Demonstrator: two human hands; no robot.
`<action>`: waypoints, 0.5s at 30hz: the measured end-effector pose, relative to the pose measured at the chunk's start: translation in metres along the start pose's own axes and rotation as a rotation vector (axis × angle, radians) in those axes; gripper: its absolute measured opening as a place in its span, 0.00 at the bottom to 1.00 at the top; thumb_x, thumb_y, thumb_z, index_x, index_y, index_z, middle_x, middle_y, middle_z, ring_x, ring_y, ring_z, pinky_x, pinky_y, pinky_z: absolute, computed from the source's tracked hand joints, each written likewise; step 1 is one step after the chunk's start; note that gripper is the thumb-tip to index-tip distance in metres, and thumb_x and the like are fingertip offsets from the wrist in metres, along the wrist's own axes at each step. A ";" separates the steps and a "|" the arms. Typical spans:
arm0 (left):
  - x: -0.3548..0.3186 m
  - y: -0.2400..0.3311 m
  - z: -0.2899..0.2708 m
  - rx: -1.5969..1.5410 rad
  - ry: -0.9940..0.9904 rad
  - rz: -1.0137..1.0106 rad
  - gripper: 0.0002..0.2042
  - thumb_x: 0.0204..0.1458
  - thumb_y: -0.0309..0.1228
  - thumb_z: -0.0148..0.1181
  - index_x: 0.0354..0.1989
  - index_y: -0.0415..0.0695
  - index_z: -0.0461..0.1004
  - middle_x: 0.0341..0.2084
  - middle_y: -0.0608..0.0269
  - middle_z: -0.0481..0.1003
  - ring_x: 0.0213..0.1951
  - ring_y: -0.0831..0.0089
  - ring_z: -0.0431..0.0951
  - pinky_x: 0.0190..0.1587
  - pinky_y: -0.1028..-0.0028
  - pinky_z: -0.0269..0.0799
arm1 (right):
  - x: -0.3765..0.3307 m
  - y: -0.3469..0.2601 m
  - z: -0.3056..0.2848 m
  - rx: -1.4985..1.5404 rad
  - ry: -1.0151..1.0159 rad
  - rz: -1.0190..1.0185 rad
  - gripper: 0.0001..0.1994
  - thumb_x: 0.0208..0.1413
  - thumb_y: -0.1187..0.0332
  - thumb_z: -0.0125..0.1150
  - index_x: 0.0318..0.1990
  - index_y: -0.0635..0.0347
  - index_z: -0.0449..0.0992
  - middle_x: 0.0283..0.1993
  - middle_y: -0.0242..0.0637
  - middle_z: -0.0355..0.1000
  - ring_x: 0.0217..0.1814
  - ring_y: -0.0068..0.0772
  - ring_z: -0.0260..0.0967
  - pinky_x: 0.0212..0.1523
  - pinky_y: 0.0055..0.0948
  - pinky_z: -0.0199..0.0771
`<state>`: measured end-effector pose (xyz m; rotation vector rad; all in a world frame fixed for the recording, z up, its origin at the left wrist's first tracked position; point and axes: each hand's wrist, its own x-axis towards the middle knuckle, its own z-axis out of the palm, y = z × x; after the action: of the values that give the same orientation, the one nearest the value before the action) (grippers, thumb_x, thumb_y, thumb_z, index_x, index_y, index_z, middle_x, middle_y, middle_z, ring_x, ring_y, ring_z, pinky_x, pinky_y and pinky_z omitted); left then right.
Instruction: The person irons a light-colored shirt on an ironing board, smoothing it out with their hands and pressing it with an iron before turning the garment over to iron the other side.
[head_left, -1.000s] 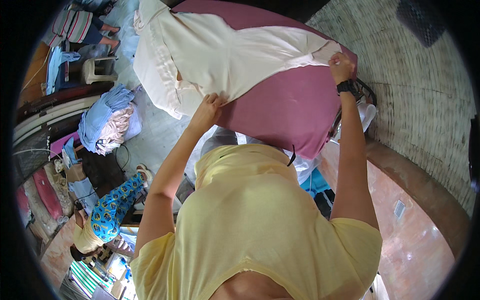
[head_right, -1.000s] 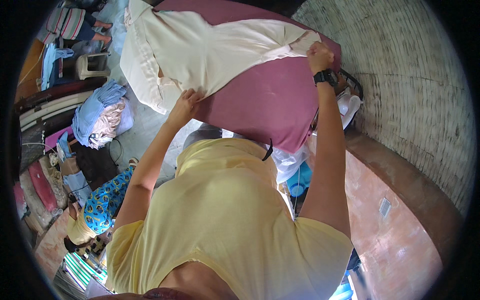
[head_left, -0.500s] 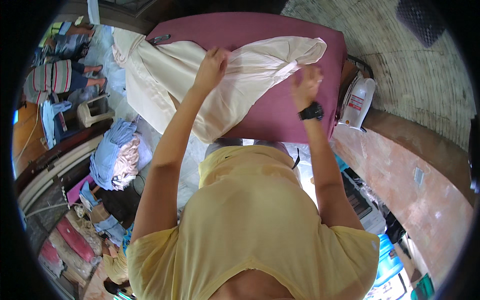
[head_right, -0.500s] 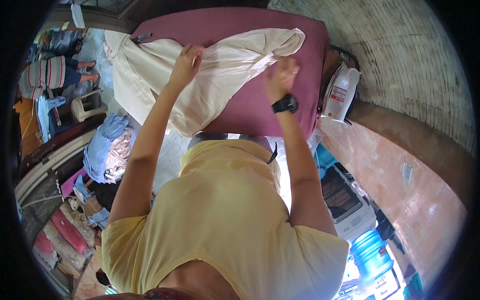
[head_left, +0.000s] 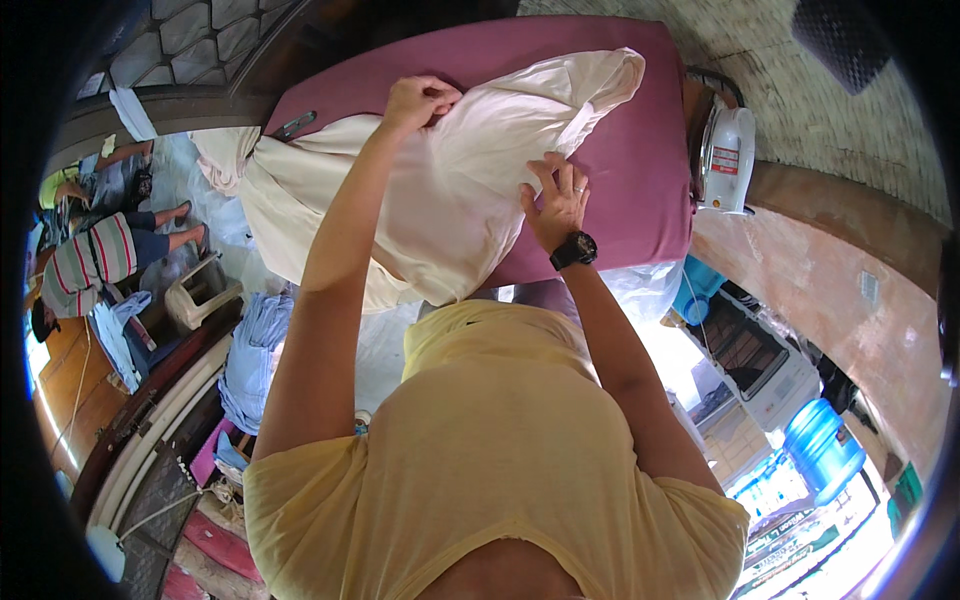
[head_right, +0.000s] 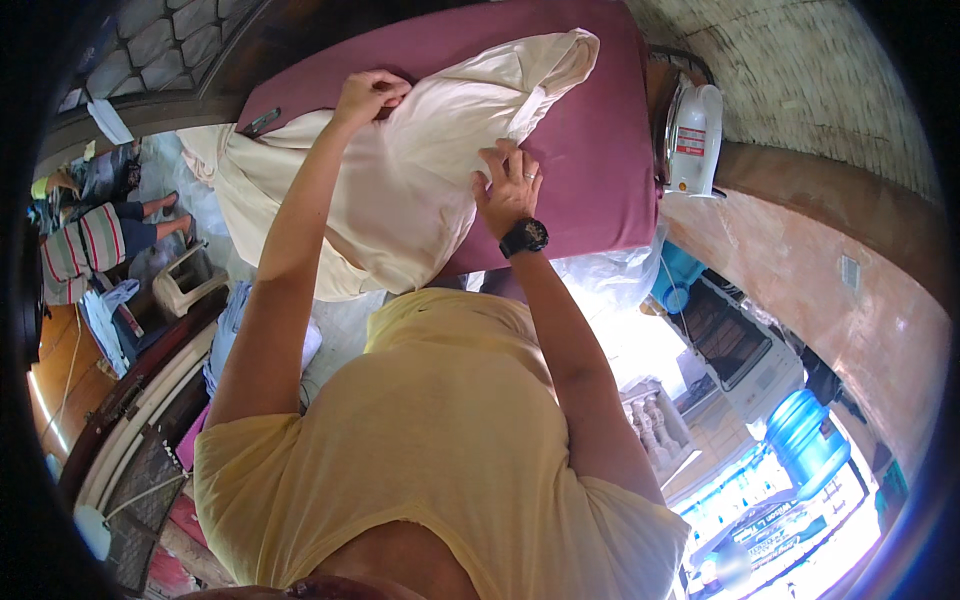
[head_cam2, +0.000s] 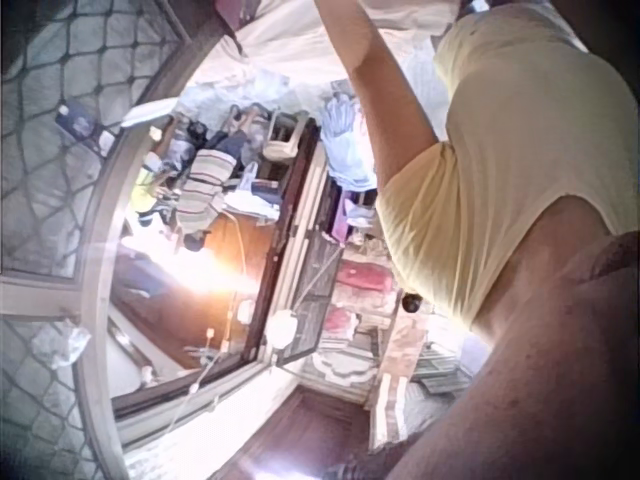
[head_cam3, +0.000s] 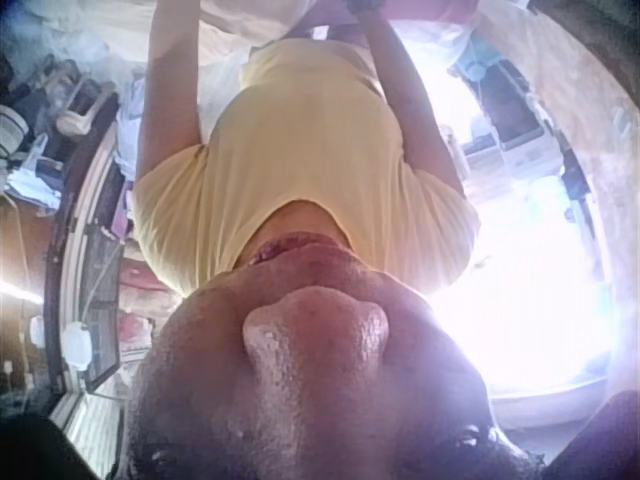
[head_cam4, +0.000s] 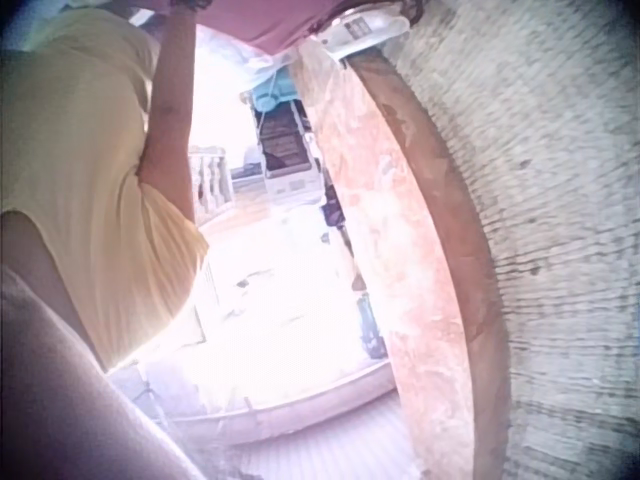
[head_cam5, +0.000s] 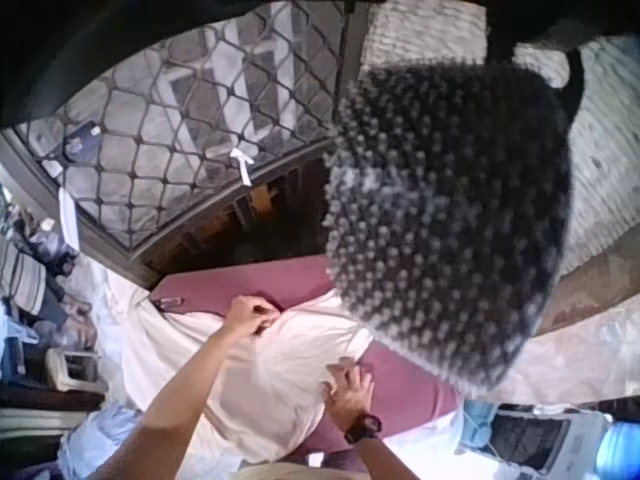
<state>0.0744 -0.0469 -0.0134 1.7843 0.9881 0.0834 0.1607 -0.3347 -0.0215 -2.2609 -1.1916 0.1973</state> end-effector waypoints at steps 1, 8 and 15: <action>0.007 -0.019 -0.004 -0.250 0.007 0.038 0.08 0.52 0.29 0.66 0.38 0.38 0.81 0.30 0.64 0.81 0.28 0.82 0.78 0.35 0.80 0.75 | 0.001 -0.002 0.000 0.011 0.001 0.000 0.19 0.49 0.66 0.64 0.51 0.47 0.74 0.61 0.33 0.62 0.62 0.47 0.57 0.60 0.52 0.58; 0.044 -0.045 -0.095 0.242 0.749 0.451 0.11 0.56 0.29 0.62 0.46 0.41 0.76 0.33 0.56 0.81 0.33 0.69 0.81 0.39 0.75 0.77 | -0.002 0.001 0.003 0.077 0.054 0.008 0.17 0.50 0.64 0.64 0.49 0.48 0.75 0.59 0.35 0.64 0.58 0.50 0.60 0.59 0.52 0.59; 0.048 0.031 0.040 0.259 0.144 0.450 0.18 0.51 0.41 0.66 0.48 0.49 0.74 0.41 0.61 0.77 0.47 0.60 0.73 0.53 0.62 0.68 | 0.060 0.020 -0.007 -0.019 0.257 0.476 0.18 0.49 0.58 0.67 0.44 0.54 0.73 0.53 0.42 0.66 0.55 0.55 0.60 0.55 0.53 0.60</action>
<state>0.1430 -0.0487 -0.0249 2.2419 0.7015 0.3848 0.2128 -0.2985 -0.0192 -2.4650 -0.5158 0.0715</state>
